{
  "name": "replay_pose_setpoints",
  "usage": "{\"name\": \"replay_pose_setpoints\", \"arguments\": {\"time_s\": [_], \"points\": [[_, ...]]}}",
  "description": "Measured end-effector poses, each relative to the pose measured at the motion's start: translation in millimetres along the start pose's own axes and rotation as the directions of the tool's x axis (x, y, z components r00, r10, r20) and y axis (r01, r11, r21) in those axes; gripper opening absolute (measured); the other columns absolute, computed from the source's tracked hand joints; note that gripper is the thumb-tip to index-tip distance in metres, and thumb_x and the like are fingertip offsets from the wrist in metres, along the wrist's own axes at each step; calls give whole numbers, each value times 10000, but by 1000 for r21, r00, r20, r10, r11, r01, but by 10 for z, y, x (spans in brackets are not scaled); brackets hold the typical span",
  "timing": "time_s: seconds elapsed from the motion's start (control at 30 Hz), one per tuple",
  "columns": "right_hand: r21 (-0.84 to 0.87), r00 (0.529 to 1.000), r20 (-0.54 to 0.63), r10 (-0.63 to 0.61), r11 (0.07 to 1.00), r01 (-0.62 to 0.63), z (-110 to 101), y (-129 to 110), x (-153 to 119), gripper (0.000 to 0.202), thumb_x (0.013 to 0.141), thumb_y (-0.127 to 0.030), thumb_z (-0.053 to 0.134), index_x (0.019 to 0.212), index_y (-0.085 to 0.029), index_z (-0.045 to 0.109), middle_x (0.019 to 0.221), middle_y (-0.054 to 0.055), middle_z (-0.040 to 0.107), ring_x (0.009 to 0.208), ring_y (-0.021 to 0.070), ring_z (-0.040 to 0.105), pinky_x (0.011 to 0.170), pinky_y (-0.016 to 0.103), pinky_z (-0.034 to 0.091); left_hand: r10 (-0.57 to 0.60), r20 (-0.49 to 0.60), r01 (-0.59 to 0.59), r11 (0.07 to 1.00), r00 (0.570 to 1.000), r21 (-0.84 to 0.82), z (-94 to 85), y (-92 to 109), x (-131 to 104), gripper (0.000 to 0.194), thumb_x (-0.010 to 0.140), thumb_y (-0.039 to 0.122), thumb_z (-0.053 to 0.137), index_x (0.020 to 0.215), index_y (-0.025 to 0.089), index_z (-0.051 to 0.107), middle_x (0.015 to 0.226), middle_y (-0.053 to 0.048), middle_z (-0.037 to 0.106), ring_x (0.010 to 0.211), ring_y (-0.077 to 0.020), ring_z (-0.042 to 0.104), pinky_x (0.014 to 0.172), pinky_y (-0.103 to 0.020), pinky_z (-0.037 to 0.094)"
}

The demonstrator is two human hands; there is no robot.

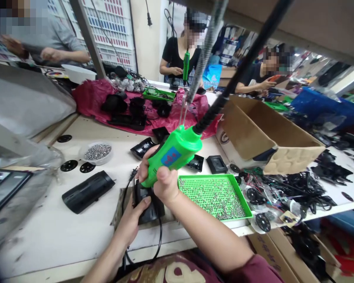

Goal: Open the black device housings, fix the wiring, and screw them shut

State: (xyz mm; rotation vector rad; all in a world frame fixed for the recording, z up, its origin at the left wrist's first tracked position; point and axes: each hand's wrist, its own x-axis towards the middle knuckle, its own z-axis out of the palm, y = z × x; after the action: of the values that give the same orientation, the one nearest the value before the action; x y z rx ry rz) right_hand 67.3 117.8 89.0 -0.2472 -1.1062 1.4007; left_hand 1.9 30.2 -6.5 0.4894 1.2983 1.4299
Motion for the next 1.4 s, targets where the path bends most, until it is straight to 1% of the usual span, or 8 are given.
{"name": "replay_pose_setpoints", "arguments": {"time_s": [0.2, 0.33, 0.53, 0.73, 0.97, 1.07, 1.23, 1.4], "points": [[48, 990, 73, 118, 991, -122, 42, -3, 5, 616, 579, -732, 707, 883, -216, 565, 494, -75, 499, 391, 111, 467, 410, 252, 444, 46, -31, -45, 998, 998, 36, 14, 4, -29, 655, 661, 470, 770, 1230, 230, 552, 1163, -72, 674, 1149, -294, 590, 1013, -423, 422], [76, 980, 118, 159, 983, -169, 40, -4, 14, 597, 616, -712, 689, 902, -200, 572, 513, -58, 520, 407, 109, 467, 407, 240, 410, 57, -53, -54, 997, 997, 56, 27, 2, -52, 644, 646, 451, 790, 1210, 233, 567, 1141, -75, 684, 1161, -311, 590, 1015, -424, 428], [147, 995, 74, 72, 986, -82, -42, -1, -2, 548, 684, -697, 650, 904, -203, 558, 518, -67, 491, 382, 97, 436, 398, 240, 427, 43, -75, -42, 999, 996, 23, 42, -22, -40, 645, 648, 461, 787, 1207, 231, 563, 1149, -70, 680, 1200, -296, 570, 1052, -415, 404], [82, 998, 51, 37, 996, -41, 4, 3, 45, 563, 724, -696, 607, 1015, -218, 549, 532, -79, 472, 386, 93, 427, 417, 244, 456, -3, -102, -5, 997, 995, -72, 65, 3, -44, 644, 644, 435, 801, 1218, 252, 573, 1196, -63, 666, 1216, -287, 561, 1046, -416, 418], [-56, 971, -68, -228, 973, 225, -176, -504, -103, 477, 783, -660, 598, 981, -227, 629, 531, -57, 515, 386, 105, 485, 409, 243, 490, -80, -208, 22, 963, 975, -268, 20, 54, 3, 545, 638, 439, 757, 1126, 244, 610, 1095, -44, 686, 1129, -274, 603, 887, -365, 523], [-72, 976, -75, -207, 977, 201, -250, -573, -207, 456, 773, -637, 635, 965, -225, 645, 530, -56, 529, 388, 104, 490, 423, 247, 501, -69, -196, 9, 956, 978, -293, 28, 55, 6, 602, 594, 385, 807, 1148, 250, 613, 1063, -26, 689, 1083, -257, 613, 885, -357, 520], [-36, 988, -26, -150, 988, 149, -234, -419, -316, 441, 754, -620, 663, 958, -230, 636, 520, -57, 541, 384, 116, 503, 423, 267, 501, -36, -203, -31, 948, 978, -318, 53, 47, -1, 674, 573, 370, 826, 1193, 236, 598, 978, -14, 679, 980, -226, 619, 826, -331, 525], [-98, 994, -100, -36, 995, 27, -258, -274, -321, 501, 690, -711, 661, 872, -252, 573, 498, -58, 530, 382, 135, 504, 438, 306, 507, -12, -222, -58, 950, 975, -306, 72, 48, -6, 670, 574, 360, 818, 1193, 225, 600, 977, -10, 677, 942, -212, 618, 839, -326, 511]]}}
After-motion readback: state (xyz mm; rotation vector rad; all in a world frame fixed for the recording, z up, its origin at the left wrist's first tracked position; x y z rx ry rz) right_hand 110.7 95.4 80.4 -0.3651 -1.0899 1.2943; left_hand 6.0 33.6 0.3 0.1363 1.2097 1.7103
